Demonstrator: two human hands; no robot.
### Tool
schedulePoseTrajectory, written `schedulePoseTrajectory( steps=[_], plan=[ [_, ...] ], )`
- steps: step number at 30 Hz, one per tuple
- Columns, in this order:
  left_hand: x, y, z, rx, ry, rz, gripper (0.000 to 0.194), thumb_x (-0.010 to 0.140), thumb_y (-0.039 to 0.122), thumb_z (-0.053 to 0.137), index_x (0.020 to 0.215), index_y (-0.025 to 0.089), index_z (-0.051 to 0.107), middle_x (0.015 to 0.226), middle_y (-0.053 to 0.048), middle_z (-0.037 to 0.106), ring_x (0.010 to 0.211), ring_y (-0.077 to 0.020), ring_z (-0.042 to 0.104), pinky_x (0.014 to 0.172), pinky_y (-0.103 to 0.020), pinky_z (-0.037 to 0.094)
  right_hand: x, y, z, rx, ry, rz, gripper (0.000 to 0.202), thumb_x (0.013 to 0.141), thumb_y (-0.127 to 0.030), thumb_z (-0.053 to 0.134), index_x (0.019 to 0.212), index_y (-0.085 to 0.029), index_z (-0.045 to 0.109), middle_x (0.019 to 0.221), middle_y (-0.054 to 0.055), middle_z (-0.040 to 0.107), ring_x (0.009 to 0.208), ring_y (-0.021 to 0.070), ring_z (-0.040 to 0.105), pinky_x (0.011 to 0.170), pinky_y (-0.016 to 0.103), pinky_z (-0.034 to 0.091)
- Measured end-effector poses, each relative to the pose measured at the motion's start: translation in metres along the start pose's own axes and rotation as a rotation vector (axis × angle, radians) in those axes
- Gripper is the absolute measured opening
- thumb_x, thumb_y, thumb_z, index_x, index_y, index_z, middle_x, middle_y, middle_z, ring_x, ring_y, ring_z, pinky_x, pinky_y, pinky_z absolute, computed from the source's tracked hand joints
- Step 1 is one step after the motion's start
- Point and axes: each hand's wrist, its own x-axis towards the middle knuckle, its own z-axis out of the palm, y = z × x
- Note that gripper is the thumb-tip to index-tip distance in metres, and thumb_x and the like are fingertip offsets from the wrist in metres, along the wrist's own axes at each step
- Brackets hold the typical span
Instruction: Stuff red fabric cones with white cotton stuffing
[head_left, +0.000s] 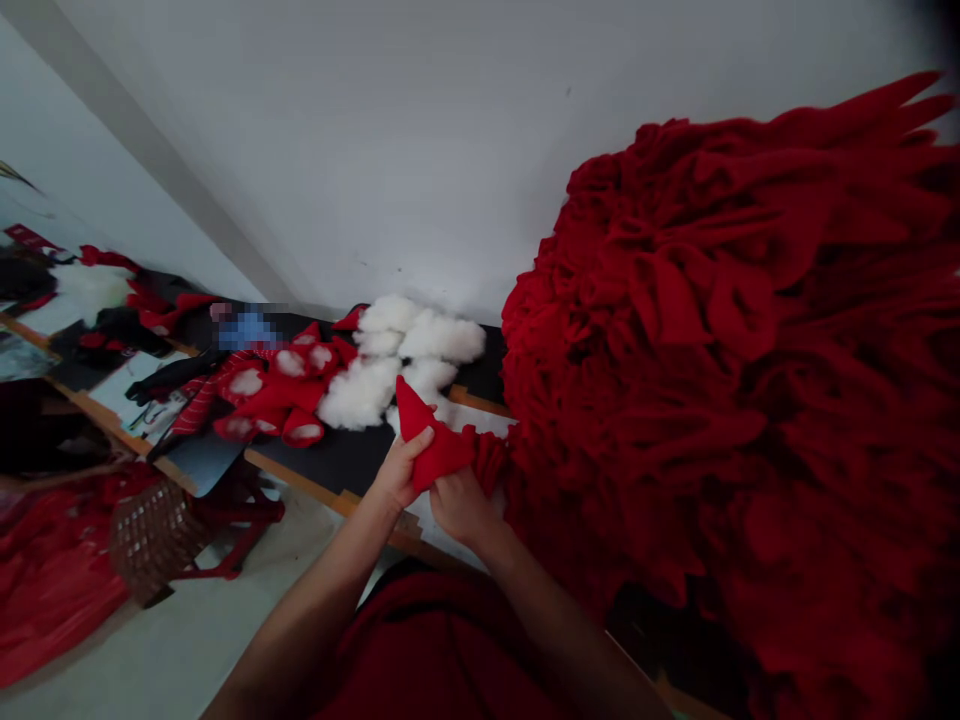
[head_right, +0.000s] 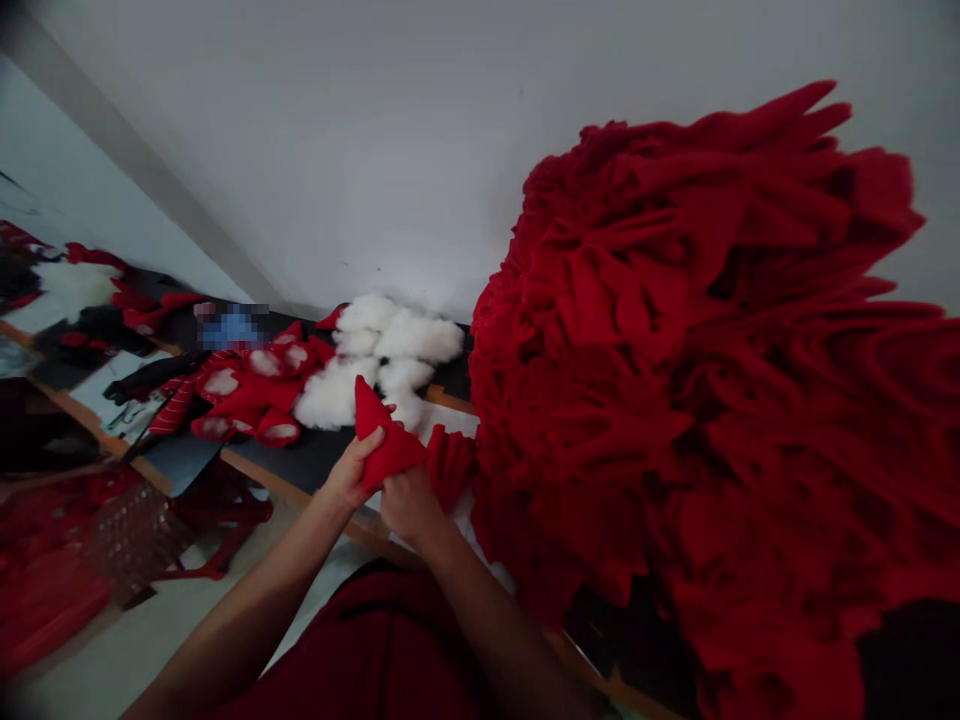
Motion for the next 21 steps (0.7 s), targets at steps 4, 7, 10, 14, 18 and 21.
schedulePoseTrajectory(
  steps=[4, 7, 10, 14, 18, 21],
  plan=[
    [0.005, 0.003, 0.004, -0.077, 0.034, -0.018, 0.047, 0.067, 0.031, 0.069, 0.109, 0.017, 0.055, 0.085, -0.003, 0.067, 0.075, -0.0164, 0.064, 0.079, -0.031, 0.050, -0.007, -0.001, 0.000, -0.002, 0.106, 0.039, 0.050, 0.071, -0.004, 0.037, 0.119, -0.012, 0.050, 0.118, 0.013, 0.056, 0.118, 0.0253, 0.043, 0.099, 0.046, 0.038],
    [0.009, 0.008, 0.008, -0.190, 0.091, -0.024, 0.043, 0.074, 0.049, 0.056, 0.099, 0.014, 0.058, 0.081, -0.006, 0.067, 0.073, -0.0173, 0.064, 0.077, -0.031, 0.051, -0.011, -0.002, 0.000, -0.044, 0.234, 0.101, 0.046, 0.074, -0.004, 0.036, 0.117, -0.011, 0.049, 0.119, 0.016, 0.051, 0.119, 0.0264, 0.041, 0.096, 0.050, 0.039],
    [0.010, 0.008, 0.009, -0.215, 0.128, -0.045, 0.041, 0.077, 0.049, 0.052, 0.093, 0.013, 0.059, 0.081, -0.007, 0.067, 0.074, -0.0177, 0.064, 0.080, -0.032, 0.050, -0.011, -0.004, 0.001, -0.053, 0.216, 0.147, 0.047, 0.075, -0.005, 0.035, 0.120, -0.013, 0.045, 0.122, 0.015, 0.047, 0.119, 0.0280, 0.039, 0.094, 0.053, 0.038],
    [0.008, 0.004, 0.005, -0.252, 0.117, -0.046, 0.036, 0.077, 0.044, 0.054, 0.094, 0.013, 0.059, 0.084, -0.007, 0.068, 0.081, -0.0185, 0.064, 0.087, -0.033, 0.048, -0.005, -0.009, 0.001, 0.015, 0.141, 0.171, 0.053, 0.072, -0.004, 0.035, 0.124, -0.014, 0.043, 0.125, 0.015, 0.045, 0.119, 0.0283, 0.038, 0.095, 0.053, 0.037],
    [0.006, 0.006, 0.002, -0.260, 0.017, -0.039, 0.044, 0.077, 0.048, 0.053, 0.105, 0.014, 0.056, 0.091, -0.009, 0.067, 0.088, -0.0226, 0.063, 0.085, -0.038, 0.048, -0.006, -0.018, -0.002, 0.040, 0.136, 0.145, 0.049, 0.074, -0.005, 0.035, 0.121, -0.014, 0.047, 0.120, 0.014, 0.049, 0.117, 0.0265, 0.041, 0.094, 0.048, 0.040],
    [0.004, 0.014, -0.004, -0.222, 0.055, -0.036, 0.046, 0.076, 0.044, 0.056, 0.113, 0.016, 0.053, 0.087, -0.007, 0.067, 0.085, -0.0230, 0.064, 0.082, -0.039, 0.049, -0.007, -0.018, -0.017, 0.104, 0.260, 0.123, 0.040, 0.077, -0.006, 0.035, 0.108, -0.018, 0.056, 0.106, 0.010, 0.058, 0.105, 0.0211, 0.052, 0.089, 0.040, 0.045]
  ],
)
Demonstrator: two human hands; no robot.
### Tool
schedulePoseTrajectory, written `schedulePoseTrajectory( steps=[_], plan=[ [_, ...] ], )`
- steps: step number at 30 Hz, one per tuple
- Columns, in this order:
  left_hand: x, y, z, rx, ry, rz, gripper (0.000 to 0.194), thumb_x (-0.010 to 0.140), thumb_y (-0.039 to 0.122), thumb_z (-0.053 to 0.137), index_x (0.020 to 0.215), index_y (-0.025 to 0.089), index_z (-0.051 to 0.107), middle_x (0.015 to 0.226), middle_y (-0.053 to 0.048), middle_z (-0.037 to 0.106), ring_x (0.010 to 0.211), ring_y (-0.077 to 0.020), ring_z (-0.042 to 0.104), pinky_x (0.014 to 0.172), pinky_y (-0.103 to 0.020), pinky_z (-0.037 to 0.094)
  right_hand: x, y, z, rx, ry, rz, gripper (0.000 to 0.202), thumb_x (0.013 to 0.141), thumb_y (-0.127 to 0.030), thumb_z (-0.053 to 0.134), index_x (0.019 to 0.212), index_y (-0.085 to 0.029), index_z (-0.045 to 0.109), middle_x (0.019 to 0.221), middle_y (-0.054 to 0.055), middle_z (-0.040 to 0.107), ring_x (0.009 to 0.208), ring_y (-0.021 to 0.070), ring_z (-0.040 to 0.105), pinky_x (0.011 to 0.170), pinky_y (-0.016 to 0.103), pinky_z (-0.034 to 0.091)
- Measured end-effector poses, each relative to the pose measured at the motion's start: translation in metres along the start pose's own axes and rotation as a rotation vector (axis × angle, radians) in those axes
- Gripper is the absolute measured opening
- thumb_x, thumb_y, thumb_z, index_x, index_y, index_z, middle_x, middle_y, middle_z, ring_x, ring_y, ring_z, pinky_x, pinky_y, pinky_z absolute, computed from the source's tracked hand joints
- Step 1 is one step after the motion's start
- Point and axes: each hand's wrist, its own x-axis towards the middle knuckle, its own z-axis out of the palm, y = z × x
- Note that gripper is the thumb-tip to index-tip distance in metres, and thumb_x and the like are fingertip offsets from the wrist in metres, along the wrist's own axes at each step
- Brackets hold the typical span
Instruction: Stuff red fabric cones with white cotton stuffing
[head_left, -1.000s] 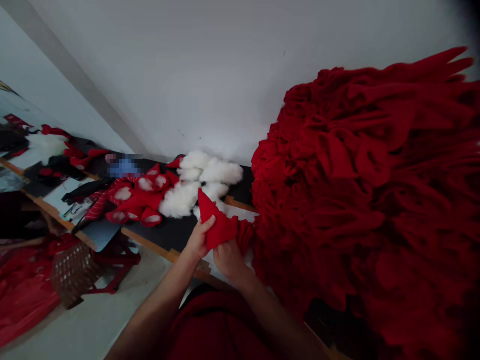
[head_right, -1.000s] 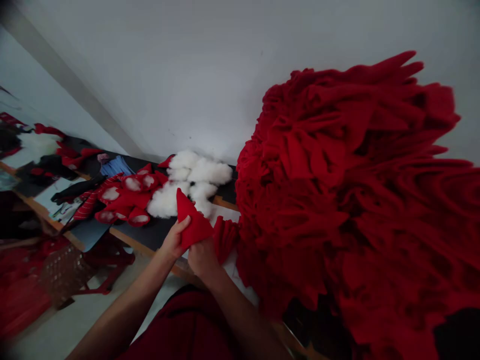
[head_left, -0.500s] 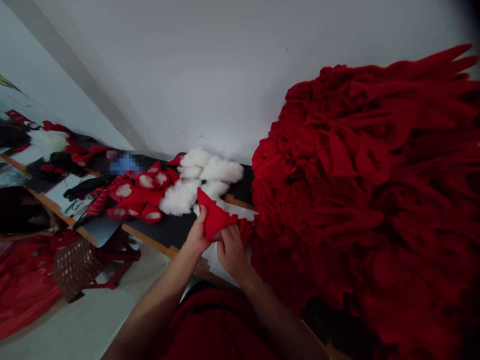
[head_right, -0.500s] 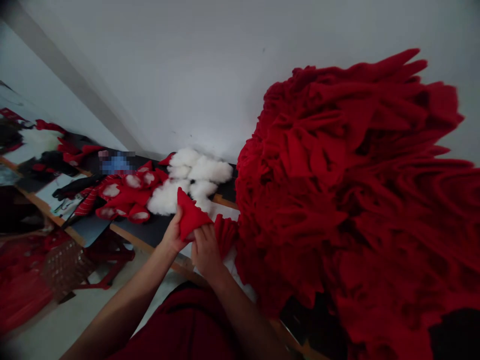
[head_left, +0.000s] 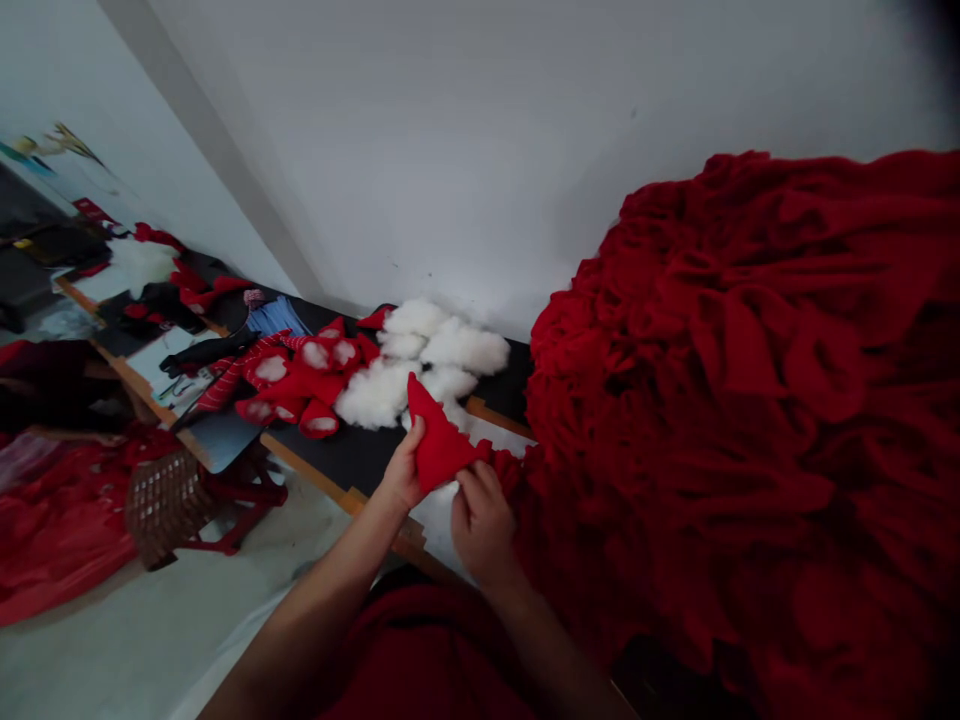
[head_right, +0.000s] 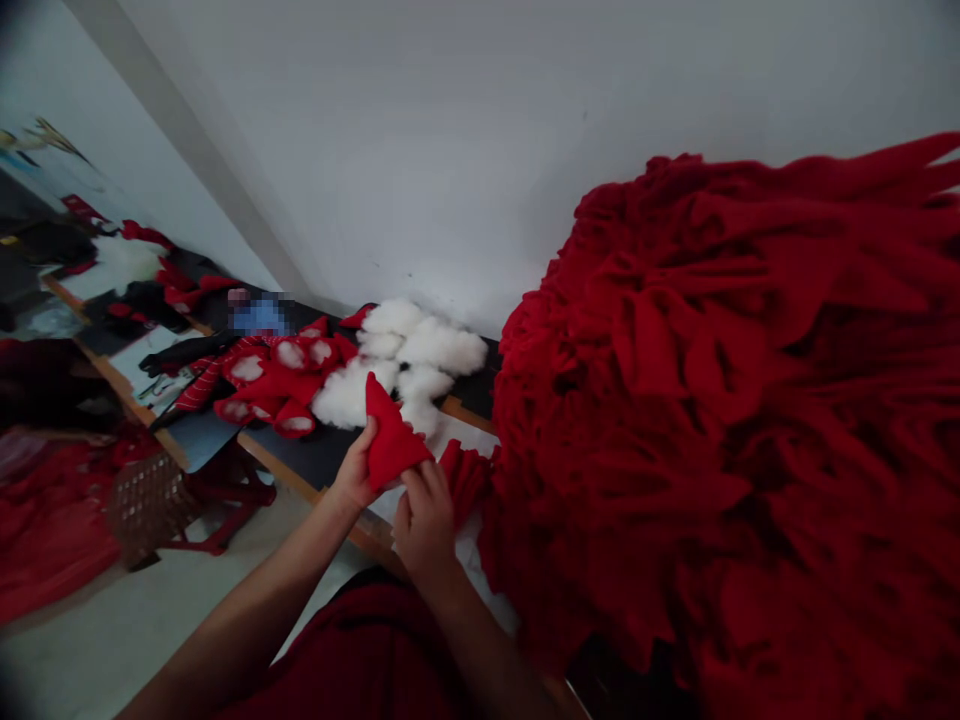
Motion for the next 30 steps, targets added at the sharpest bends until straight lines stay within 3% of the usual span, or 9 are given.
schedulePoseTrajectory(
  steps=[4, 8, 11, 15, 19, 22, 25, 28, 30],
  plan=[
    [-0.006, 0.006, -0.009, 0.083, -0.065, -0.117, 0.047, 0.076, 0.038, 0.057, 0.117, 0.014, 0.051, 0.086, -0.008, 0.067, 0.081, -0.0215, 0.064, 0.082, -0.036, 0.048, 0.028, 0.012, -0.023, 0.202, 0.126, 0.298, 0.024, 0.080, -0.021, 0.046, 0.100, -0.020, 0.060, 0.101, 0.007, 0.063, 0.097, 0.0190, 0.056, 0.088, 0.037, 0.044],
    [-0.016, -0.003, -0.013, 0.175, -0.177, -0.317, 0.049, 0.074, 0.038, 0.060, 0.114, 0.011, 0.053, 0.083, -0.011, 0.067, 0.080, -0.0231, 0.064, 0.081, -0.037, 0.046, 0.064, 0.025, -0.021, 0.742, -0.154, 0.740, 0.030, 0.071, -0.039, 0.058, 0.095, -0.020, 0.062, 0.097, 0.005, 0.067, 0.086, 0.0178, 0.062, 0.079, 0.032, 0.048],
    [-0.021, -0.011, -0.012, 0.261, -0.166, -0.328, 0.044, 0.069, 0.034, 0.066, 0.106, 0.013, 0.056, 0.076, -0.008, 0.067, 0.069, -0.0215, 0.064, 0.072, -0.034, 0.048, 0.072, 0.025, -0.006, 0.978, -0.236, 0.904, 0.030, 0.060, -0.039, 0.068, 0.080, -0.018, 0.064, 0.077, 0.002, 0.070, 0.067, 0.0151, 0.062, 0.067, 0.027, 0.048],
    [-0.029, -0.020, -0.015, 0.387, -0.080, -0.299, 0.035, 0.067, 0.030, 0.068, 0.096, 0.014, 0.058, 0.067, -0.006, 0.066, 0.058, -0.0180, 0.062, 0.061, -0.029, 0.047, 0.071, 0.021, 0.014, 0.960, -0.022, 1.001, 0.026, 0.061, -0.042, 0.066, 0.068, -0.018, 0.060, 0.055, -0.002, 0.065, 0.052, 0.0132, 0.059, 0.054, 0.024, 0.045],
    [-0.042, -0.028, -0.027, 0.462, -0.100, -0.384, 0.034, 0.064, 0.028, 0.071, 0.093, 0.012, 0.060, 0.072, -0.007, 0.066, 0.058, -0.0165, 0.061, 0.058, -0.027, 0.046, 0.080, 0.034, 0.012, 1.100, 0.194, 1.007, 0.027, 0.064, -0.041, 0.068, 0.059, -0.018, 0.055, 0.046, -0.005, 0.059, 0.054, 0.0118, 0.061, 0.066, 0.027, 0.049],
    [-0.045, -0.026, -0.034, 0.341, -0.037, -0.403, 0.039, 0.065, 0.037, 0.068, 0.094, 0.013, 0.060, 0.074, -0.008, 0.066, 0.065, -0.0191, 0.062, 0.064, -0.030, 0.047, 0.082, 0.046, 0.002, 1.205, 0.137, 0.944, 0.027, 0.065, -0.043, 0.069, 0.069, -0.018, 0.060, 0.063, -0.001, 0.067, 0.067, 0.0120, 0.064, 0.074, 0.027, 0.049],
    [-0.040, -0.017, -0.034, 0.244, -0.047, -0.394, 0.038, 0.067, 0.039, 0.066, 0.094, 0.013, 0.059, 0.075, -0.008, 0.065, 0.070, -0.0197, 0.062, 0.068, -0.032, 0.047, 0.072, 0.047, -0.002, 1.167, -0.032, 1.032, 0.033, 0.068, -0.048, 0.064, 0.079, -0.017, 0.064, 0.074, 0.003, 0.070, 0.072, 0.0127, 0.065, 0.070, 0.024, 0.048],
    [-0.036, -0.013, -0.030, 0.249, -0.110, -0.405, 0.035, 0.070, 0.036, 0.064, 0.095, 0.013, 0.058, 0.074, -0.008, 0.064, 0.069, -0.0195, 0.062, 0.067, -0.032, 0.047, 0.061, 0.036, 0.003, 1.189, -0.193, 1.044, 0.031, 0.063, -0.043, 0.069, 0.080, -0.018, 0.065, 0.074, 0.002, 0.071, 0.067, 0.0128, 0.064, 0.063, 0.023, 0.046],
    [-0.035, -0.016, -0.028, 0.275, -0.122, -0.411, 0.034, 0.069, 0.035, 0.064, 0.094, 0.013, 0.057, 0.071, -0.008, 0.064, 0.066, -0.0194, 0.062, 0.064, -0.031, 0.046, 0.058, 0.029, 0.009, 1.191, -0.207, 1.016, 0.026, 0.060, -0.038, 0.071, 0.074, -0.017, 0.065, 0.068, 0.001, 0.070, 0.062, 0.0125, 0.062, 0.059, 0.022, 0.045]
  ],
)
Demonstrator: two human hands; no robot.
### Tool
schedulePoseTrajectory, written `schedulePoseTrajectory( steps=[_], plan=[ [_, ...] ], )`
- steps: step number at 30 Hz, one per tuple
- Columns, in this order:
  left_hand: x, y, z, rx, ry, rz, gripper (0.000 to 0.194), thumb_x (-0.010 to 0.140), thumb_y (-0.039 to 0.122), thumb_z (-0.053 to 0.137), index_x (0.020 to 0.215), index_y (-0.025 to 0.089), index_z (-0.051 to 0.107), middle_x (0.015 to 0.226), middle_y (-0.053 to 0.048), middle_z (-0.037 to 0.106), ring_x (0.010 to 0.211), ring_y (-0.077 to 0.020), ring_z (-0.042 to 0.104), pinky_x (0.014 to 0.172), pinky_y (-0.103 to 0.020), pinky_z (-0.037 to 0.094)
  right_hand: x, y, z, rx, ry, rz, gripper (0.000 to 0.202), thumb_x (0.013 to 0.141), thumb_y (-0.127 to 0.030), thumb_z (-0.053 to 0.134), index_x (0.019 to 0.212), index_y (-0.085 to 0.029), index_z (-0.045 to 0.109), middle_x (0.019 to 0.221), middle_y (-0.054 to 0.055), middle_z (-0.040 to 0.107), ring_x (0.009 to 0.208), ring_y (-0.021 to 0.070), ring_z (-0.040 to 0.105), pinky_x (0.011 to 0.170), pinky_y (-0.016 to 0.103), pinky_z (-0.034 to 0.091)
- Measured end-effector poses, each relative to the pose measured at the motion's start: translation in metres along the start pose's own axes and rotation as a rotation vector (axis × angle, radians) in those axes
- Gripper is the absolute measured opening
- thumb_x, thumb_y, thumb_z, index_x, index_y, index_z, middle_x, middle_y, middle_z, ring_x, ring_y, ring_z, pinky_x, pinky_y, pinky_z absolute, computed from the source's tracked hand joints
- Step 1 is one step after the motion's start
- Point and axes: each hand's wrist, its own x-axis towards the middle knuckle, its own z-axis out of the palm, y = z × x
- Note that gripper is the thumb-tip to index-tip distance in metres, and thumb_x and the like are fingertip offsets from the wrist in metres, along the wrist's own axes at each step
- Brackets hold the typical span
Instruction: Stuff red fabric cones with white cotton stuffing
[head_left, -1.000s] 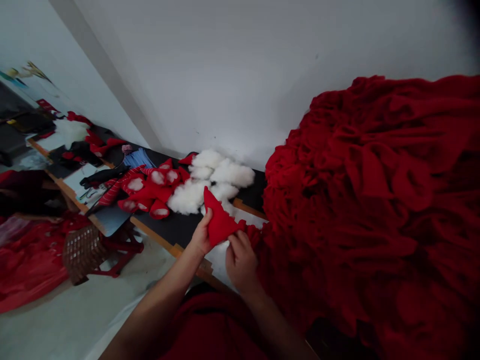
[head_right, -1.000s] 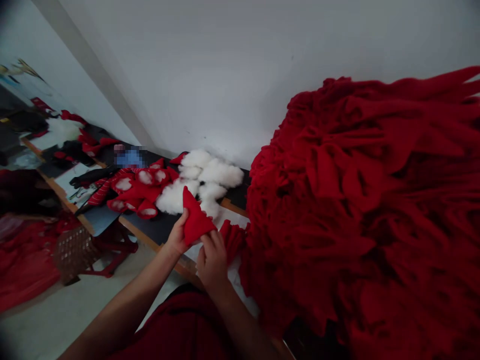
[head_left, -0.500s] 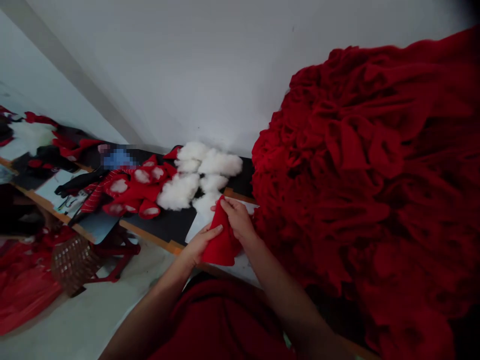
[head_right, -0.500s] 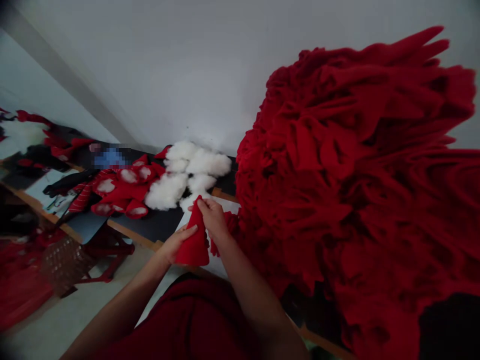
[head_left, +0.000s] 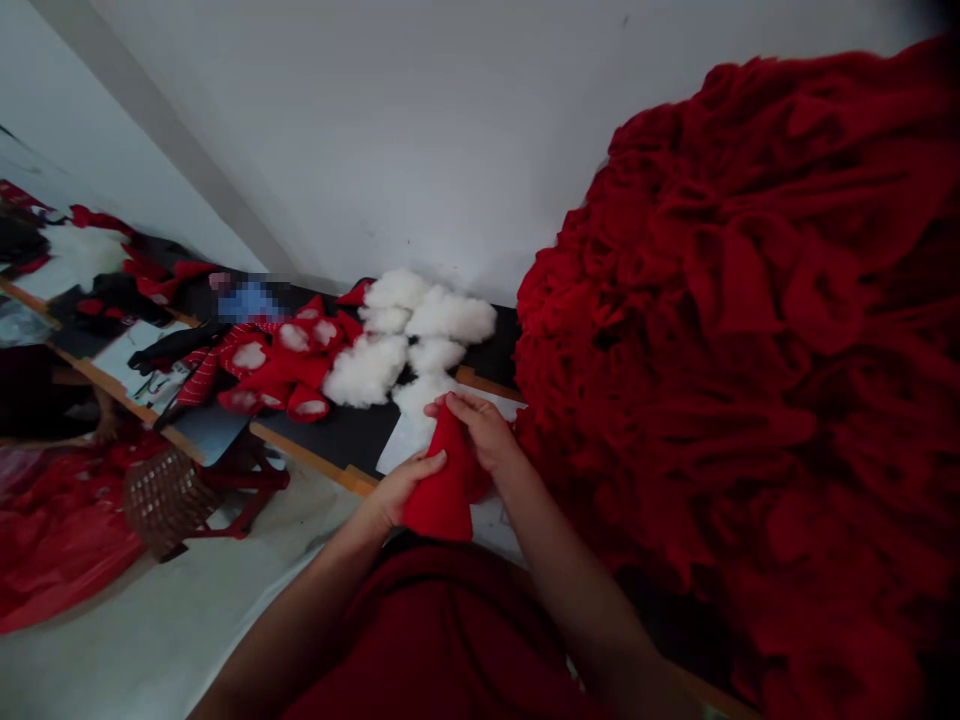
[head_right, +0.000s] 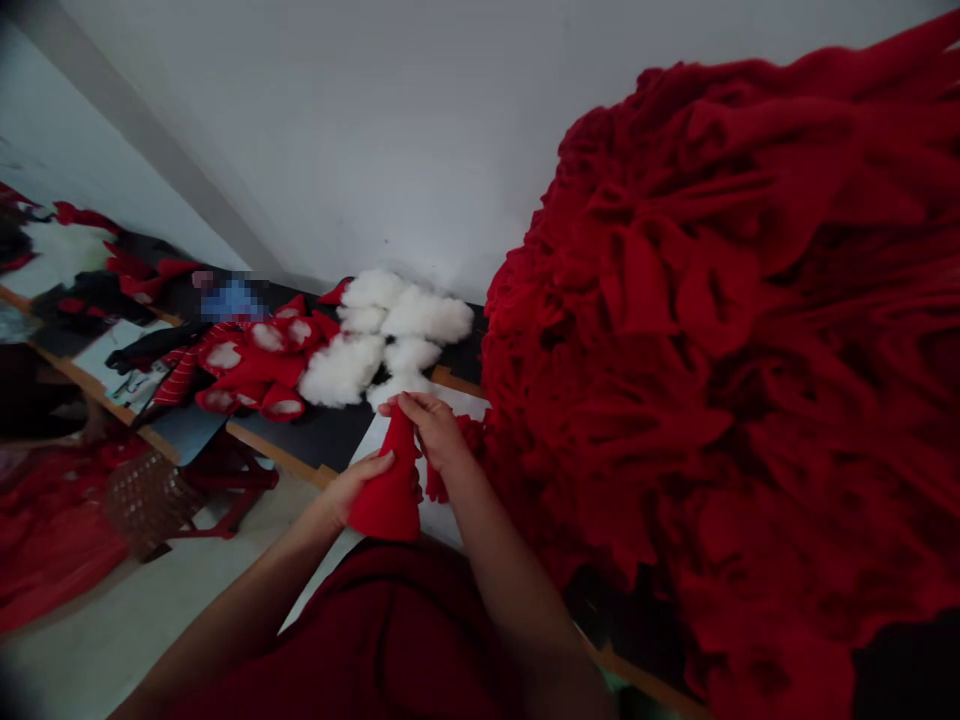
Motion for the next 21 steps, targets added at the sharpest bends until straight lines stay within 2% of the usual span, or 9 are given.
schedulePoseTrajectory(
  steps=[2, 5, 8, 10, 13, 16, 18, 21],
  plan=[
    [0.001, -0.003, 0.002, 0.010, 0.024, 0.008, 0.034, 0.068, 0.037, 0.065, 0.091, 0.013, 0.058, 0.070, -0.007, 0.064, 0.063, -0.0192, 0.061, 0.061, -0.030, 0.046, 0.003, 0.002, 0.005, 0.030, 0.057, -0.013, 0.021, 0.060, -0.033, 0.072, 0.068, -0.016, 0.063, 0.059, 0.000, 0.068, 0.057, 0.0123, 0.061, 0.056, 0.022, 0.044],
    [0.002, -0.004, 0.002, 0.021, 0.039, 0.026, 0.033, 0.068, 0.035, 0.066, 0.092, 0.013, 0.058, 0.071, -0.008, 0.065, 0.062, -0.0196, 0.062, 0.060, -0.031, 0.046, 0.013, -0.001, 0.004, 0.222, 0.191, -0.012, 0.013, 0.065, -0.028, 0.069, 0.063, -0.017, 0.060, 0.055, -0.002, 0.066, 0.058, 0.0131, 0.062, 0.059, 0.024, 0.046],
    [0.001, -0.002, -0.002, 0.011, 0.005, 0.024, 0.031, 0.070, 0.031, 0.065, 0.094, 0.012, 0.058, 0.074, -0.009, 0.066, 0.065, -0.0201, 0.062, 0.064, -0.032, 0.047, 0.020, -0.008, -0.004, 0.400, 0.283, -0.018, 0.014, 0.075, -0.026, 0.060, 0.063, -0.019, 0.058, 0.060, -0.003, 0.067, 0.065, 0.0120, 0.064, 0.067, 0.024, 0.048],
    [0.000, -0.001, -0.006, -0.060, 0.012, 0.002, 0.032, 0.073, 0.034, 0.061, 0.095, 0.011, 0.058, 0.076, -0.010, 0.066, 0.068, -0.0204, 0.063, 0.067, -0.033, 0.047, 0.017, -0.010, -0.010, 0.366, 0.273, -0.008, 0.016, 0.078, -0.030, 0.055, 0.067, -0.019, 0.059, 0.068, -0.001, 0.068, 0.070, 0.0121, 0.064, 0.069, 0.025, 0.049],
    [0.001, 0.003, -0.009, -0.184, 0.112, -0.014, 0.036, 0.077, 0.040, 0.054, 0.097, 0.010, 0.058, 0.076, -0.010, 0.066, 0.068, -0.0200, 0.063, 0.069, -0.033, 0.048, 0.000, 0.001, -0.016, 0.131, 0.224, -0.053, 0.018, 0.076, -0.037, 0.057, 0.081, -0.020, 0.060, 0.086, 0.001, 0.068, 0.078, 0.0139, 0.064, 0.072, 0.027, 0.049],
    [0.006, 0.011, -0.010, -0.271, 0.168, 0.039, 0.040, 0.078, 0.044, 0.052, 0.098, 0.010, 0.058, 0.073, -0.009, 0.066, 0.065, -0.0198, 0.063, 0.070, -0.033, 0.049, -0.026, 0.022, -0.020, -0.170, 0.135, -0.201, 0.034, 0.075, -0.042, 0.058, 0.105, -0.027, 0.055, 0.114, 0.003, 0.058, 0.099, 0.0168, 0.058, 0.083, 0.031, 0.046],
    [0.011, 0.017, -0.012, -0.328, 0.158, 0.091, 0.041, 0.076, 0.045, 0.053, 0.098, 0.010, 0.059, 0.073, -0.009, 0.066, 0.065, -0.0198, 0.063, 0.073, -0.034, 0.049, -0.044, 0.034, -0.022, -0.433, 0.082, -0.362, 0.045, 0.074, -0.040, 0.060, 0.115, -0.028, 0.049, 0.126, 0.005, 0.049, 0.113, 0.0199, 0.049, 0.090, 0.035, 0.044],
    [0.018, 0.026, -0.015, -0.396, 0.160, 0.136, 0.043, 0.075, 0.047, 0.053, 0.095, 0.009, 0.059, 0.075, -0.009, 0.067, 0.068, -0.0202, 0.063, 0.075, -0.035, 0.049, -0.064, 0.042, -0.017, -0.893, 0.149, -0.716, 0.040, 0.073, -0.030, 0.062, 0.112, -0.026, 0.054, 0.118, 0.008, 0.051, 0.111, 0.0227, 0.047, 0.093, 0.042, 0.041]
  ],
)
